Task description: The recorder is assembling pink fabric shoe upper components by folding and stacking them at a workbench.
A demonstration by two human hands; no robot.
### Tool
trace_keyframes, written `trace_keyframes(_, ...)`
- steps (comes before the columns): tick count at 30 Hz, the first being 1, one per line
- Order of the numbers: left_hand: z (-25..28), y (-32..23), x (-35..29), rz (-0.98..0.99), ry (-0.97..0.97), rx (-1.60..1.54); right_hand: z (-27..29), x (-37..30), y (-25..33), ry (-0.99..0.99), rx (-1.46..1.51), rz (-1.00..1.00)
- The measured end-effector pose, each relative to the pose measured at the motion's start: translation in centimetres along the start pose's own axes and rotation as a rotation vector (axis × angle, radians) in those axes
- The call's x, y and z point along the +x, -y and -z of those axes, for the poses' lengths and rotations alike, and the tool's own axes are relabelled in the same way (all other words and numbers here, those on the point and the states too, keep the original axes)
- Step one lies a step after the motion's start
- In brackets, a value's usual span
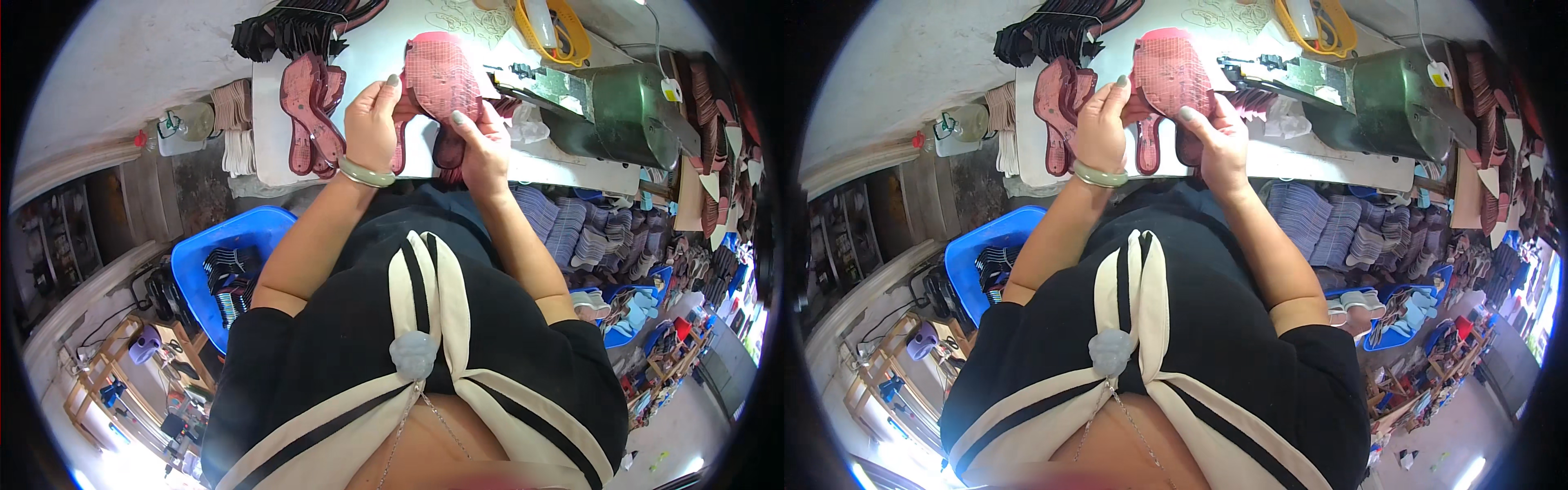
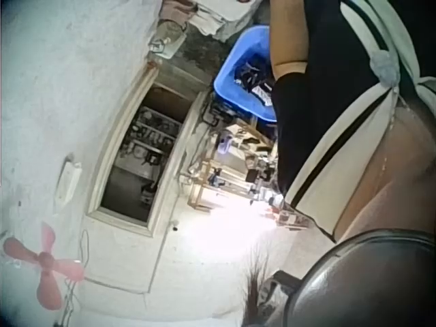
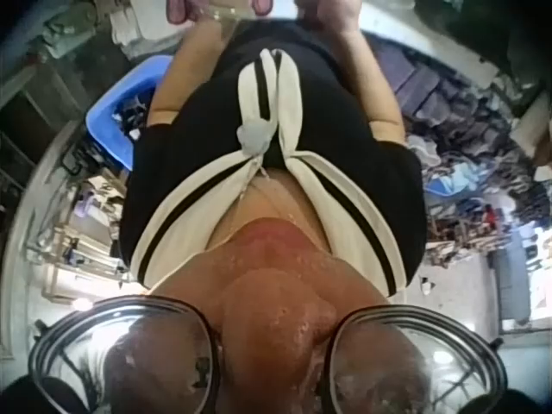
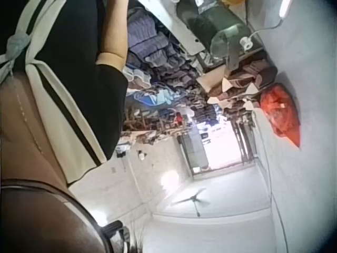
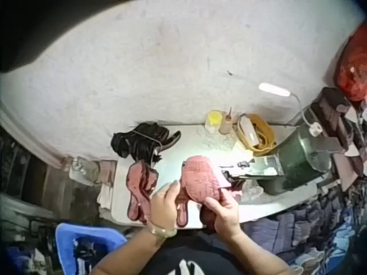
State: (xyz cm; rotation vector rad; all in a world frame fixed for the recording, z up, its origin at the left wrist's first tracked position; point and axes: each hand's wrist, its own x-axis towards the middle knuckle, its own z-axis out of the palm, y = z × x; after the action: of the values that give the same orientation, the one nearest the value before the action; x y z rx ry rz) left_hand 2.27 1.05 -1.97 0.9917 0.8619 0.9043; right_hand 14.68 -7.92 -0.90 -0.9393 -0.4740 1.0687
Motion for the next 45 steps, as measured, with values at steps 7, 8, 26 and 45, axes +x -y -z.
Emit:
trace_keyframes(7, -2.5, -1.3, -2.3, 0.089, -0.009, -0.353, 0.5, -0.8, 0.7, -0.022, 0.264, -0.063)
trace_keyframes(8, -2.2, -1.4, -2.3, -0.058, 0.042, -0.096, 0.1, -0.9, 1.3, -0.001, 0.226, -0.046)
trace_keyframes(26, -3.4, -5.7, -0.2, 0.009, 0.080, -0.130, 0.7, -4.2, 3.6, -0.065, -0.088, 0.084)
trace_keyframes(45, -2.2, -8.5, -1.4, 0.070, 0.308, 0.034, 0.3, -3.8, 6.3, 0.211, -0.299, -0.080)
